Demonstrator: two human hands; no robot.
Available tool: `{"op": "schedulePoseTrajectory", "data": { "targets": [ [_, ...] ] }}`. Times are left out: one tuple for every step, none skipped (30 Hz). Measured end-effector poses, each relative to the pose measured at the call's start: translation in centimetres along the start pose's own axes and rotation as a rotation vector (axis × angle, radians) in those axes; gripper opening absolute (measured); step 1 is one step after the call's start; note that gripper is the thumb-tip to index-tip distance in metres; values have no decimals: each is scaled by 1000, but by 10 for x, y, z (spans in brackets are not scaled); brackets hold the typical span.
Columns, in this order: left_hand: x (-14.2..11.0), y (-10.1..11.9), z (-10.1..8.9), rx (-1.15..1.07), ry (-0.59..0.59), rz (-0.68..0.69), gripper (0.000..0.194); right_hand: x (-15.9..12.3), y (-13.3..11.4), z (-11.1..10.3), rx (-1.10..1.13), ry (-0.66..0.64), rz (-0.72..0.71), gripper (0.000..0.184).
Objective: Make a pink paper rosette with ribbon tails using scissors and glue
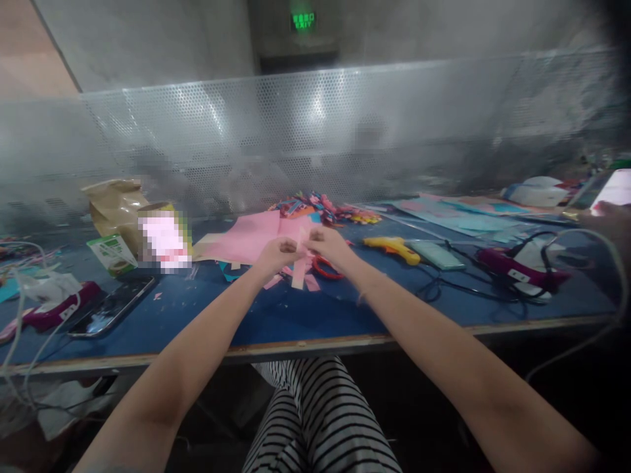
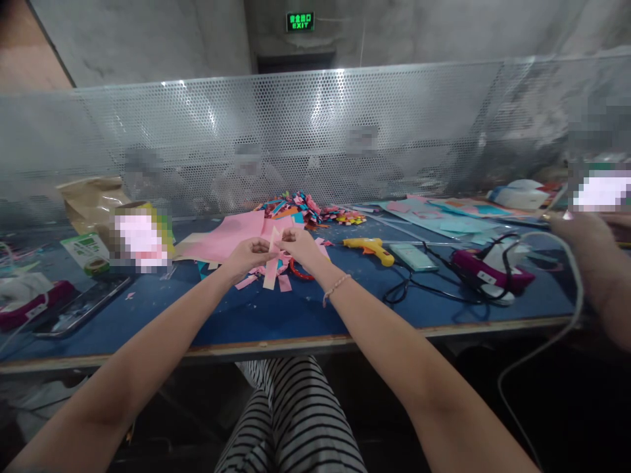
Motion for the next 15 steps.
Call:
{"op": "schedulePoseTrajectory", "data": {
  "targets": [
    [0,2,0,21,11,17,23,0,1,0,3,-4,0,22],
    [0,2,-1,33,18,27,24,1,2,0,3,-6,3,21],
    [1,2,-1,36,21,27,25,1,3,1,1,-7,5,20],
    [1,0,0,31,19,18,26,0,4,1,2,-8,7,20],
    [2,-3,0,23,16,1,27,0,5,1,2,-10,5,19],
    [3,-6,1,11,14,-21,28,0,5,2,-2,-19,3,20],
    [3,-9,1,-6,12,-47,30,0,6,2,-11,-31,4,21],
    [3,-11,2,-31,7,-74,31,0,6,2,-25,-51,14,22],
    [3,-13,4,-60,-4,-101,33,2,6,1,-39,-75,32,23],
    [2,-15,6,-86,-28,-126,34,5,6,-2,-48,-89,52,23],
    [0,-15,9,-101,-73,-145,34,8,5,-10,-48,-79,68,24],
    [-2,-15,14,-101,-140,-156,34,12,4,-21,-51,-47,78,25],
    [-5,-13,19,-84,-224,-160,33,16,2,-38,-62,28,73,26],
    [-8,-11,25,-55,-313,-155,31,19,0,-60,-103,131,59,26],
    [-11,-9,30,-17,-400,-147,30,21,-1,-82,-226,221,48,24]
  ]
}}
Point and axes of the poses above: each hand's wrist, its own x-axis towards the middle knuckle, its own z-axis out of the palm, y = z × x, the point moved 6 cm from there along x, towards the middle knuckle, and after that the axes turned 3 degrees about z, right-handed, at the moved point
